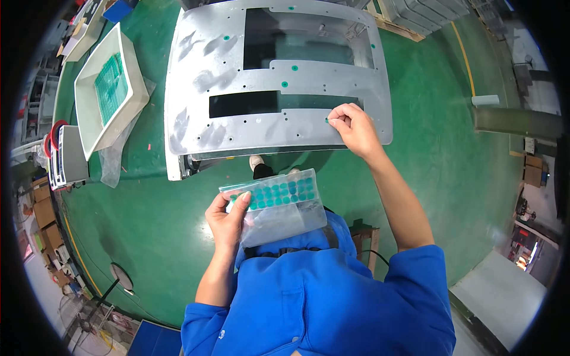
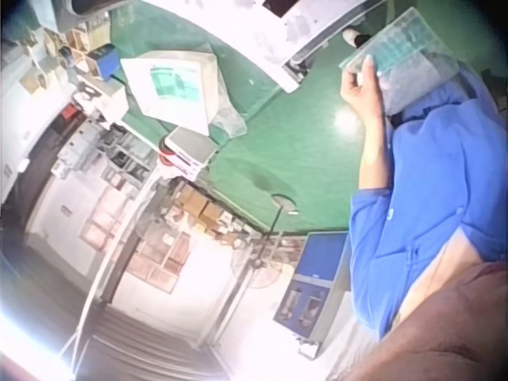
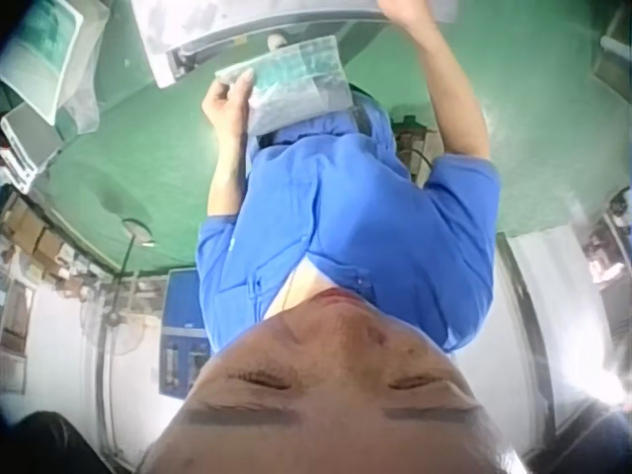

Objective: Apply green adhesive pads to specific locations inside a metal casing.

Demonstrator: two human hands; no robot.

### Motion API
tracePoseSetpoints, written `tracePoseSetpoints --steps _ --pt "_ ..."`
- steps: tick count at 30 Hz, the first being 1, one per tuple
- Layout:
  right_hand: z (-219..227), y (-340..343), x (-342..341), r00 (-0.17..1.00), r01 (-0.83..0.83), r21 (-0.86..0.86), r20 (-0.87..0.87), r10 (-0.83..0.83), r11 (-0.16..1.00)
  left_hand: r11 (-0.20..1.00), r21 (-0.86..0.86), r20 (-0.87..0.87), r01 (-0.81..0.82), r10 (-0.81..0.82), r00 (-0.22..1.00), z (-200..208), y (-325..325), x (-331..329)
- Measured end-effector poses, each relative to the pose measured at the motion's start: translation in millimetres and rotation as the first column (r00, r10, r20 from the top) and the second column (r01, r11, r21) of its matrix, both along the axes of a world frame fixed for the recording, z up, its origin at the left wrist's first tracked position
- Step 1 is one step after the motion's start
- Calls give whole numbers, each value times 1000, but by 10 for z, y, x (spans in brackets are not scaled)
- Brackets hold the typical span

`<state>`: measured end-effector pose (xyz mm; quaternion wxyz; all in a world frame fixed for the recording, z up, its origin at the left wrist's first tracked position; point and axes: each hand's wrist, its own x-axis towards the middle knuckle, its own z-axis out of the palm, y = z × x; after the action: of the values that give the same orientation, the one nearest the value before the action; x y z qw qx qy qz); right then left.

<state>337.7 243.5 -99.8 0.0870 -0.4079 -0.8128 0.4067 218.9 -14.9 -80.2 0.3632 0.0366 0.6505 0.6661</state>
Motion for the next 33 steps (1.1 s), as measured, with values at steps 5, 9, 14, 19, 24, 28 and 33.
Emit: tracePoseSetpoints --steps 5,9,14,19,24,28,33 --pt "-32 32 -30 999 3 11 46 -4 1000 1000 -17 -36 2 -3 999 -87 -28 24" --pt "-58 38 -38 998 17 8 55 -18 1000 1000 -23 -40 17 -18 999 -92 -21 2" --pt "-26 12 -65 996 23 42 87 -27 999 1000 -7 -31 20 -20 999 -105 -2 -16" --pt "3 -8 -81 993 31 72 111 -39 997 999 -5 -52 41 -41 998 -93 16 -18" --pt "5 -14 -84 995 28 99 94 -38 995 999 -12 -24 51 -51 998 -86 17 -23" --pt "-12 53 -72 997 44 19 61 -45 999 999 -2 -15 48 -48 999 -88 7 -31" --pt "-29 223 -109 993 29 -93 119 -18 995 999 -25 -70 48 -50 996 -68 -22 -68"
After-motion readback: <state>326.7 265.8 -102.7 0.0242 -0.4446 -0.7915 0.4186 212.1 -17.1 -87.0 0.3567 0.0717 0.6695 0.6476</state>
